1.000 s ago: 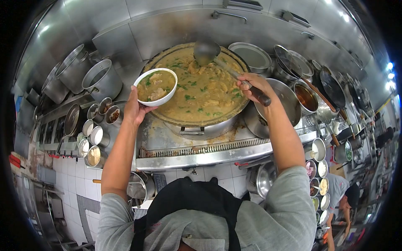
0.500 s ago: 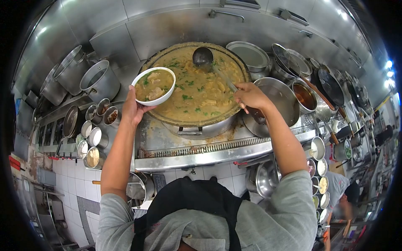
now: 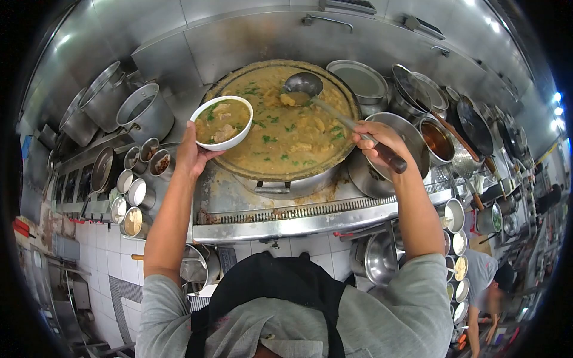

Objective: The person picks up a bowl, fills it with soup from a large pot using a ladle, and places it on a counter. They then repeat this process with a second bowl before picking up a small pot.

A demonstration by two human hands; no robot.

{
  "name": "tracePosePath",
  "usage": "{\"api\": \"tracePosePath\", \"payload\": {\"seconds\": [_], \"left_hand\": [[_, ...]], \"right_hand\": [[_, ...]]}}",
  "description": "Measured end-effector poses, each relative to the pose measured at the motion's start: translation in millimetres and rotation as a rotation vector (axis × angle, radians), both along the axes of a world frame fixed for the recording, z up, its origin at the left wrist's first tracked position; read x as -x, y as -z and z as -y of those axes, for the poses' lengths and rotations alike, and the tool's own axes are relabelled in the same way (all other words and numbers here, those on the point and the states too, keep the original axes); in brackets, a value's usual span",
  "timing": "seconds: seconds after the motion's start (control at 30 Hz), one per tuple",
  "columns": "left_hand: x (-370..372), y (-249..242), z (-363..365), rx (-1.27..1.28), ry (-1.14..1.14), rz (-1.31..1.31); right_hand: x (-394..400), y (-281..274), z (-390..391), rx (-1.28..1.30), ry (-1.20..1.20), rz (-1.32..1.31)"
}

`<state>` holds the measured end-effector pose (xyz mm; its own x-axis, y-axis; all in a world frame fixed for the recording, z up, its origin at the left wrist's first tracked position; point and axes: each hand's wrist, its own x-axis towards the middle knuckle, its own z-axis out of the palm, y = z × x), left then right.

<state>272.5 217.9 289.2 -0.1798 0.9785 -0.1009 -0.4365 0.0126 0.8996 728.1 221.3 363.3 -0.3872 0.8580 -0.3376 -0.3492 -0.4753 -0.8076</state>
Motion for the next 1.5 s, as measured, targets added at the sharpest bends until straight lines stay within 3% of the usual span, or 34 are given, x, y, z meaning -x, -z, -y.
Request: {"api": "tracePosePath", "payload": {"seconds": [0.23, 0.5, 0.7, 0.83, 0.97, 1.07, 1.17, 1.27, 1.37, 1.5], "left_hand": [[-11, 5, -10, 0.011, 0.013, 0.015], [-29, 9, -28, -0.044, 0.047, 0.013], [-28, 3, -20, -0.018, 0.032, 0.027], [-15, 0, -8, -0.013, 0.039, -0.02], [-8, -3, 3, 0.014, 0.029, -0.018], [-5, -4, 9, 0.02, 0.021, -0.023], [-1, -4, 13, 0.02, 0.031, -0.025], [0, -2, 13, 0.019, 0.038, -0.028], [-4, 0, 11, 0.027, 0.031, -0.029], [-9, 0, 9, 0.025, 0.023, -0.009]], "right_hand": [[-6, -36, 16, -0.101, -0.022, 0.101], [5, -74, 44, -0.133, -0.105, -0.149], [1, -56, 39, -0.055, -0.162, -0.263], [-9, -38, 37, -0.127, -0.05, 0.161], [1, -25, 54, -0.332, -0.091, 0.716], [-11, -7, 66, -0.605, -0.116, 0.962], [-22, -13, 91, -0.576, -0.078, 1.075], [-31, -10, 110, -0.497, -0.089, 1.073], [-16, -16, 121, -0.319, -0.054, 0.902], [-37, -3, 107, -0.137, 0.062, 0.492]]}}
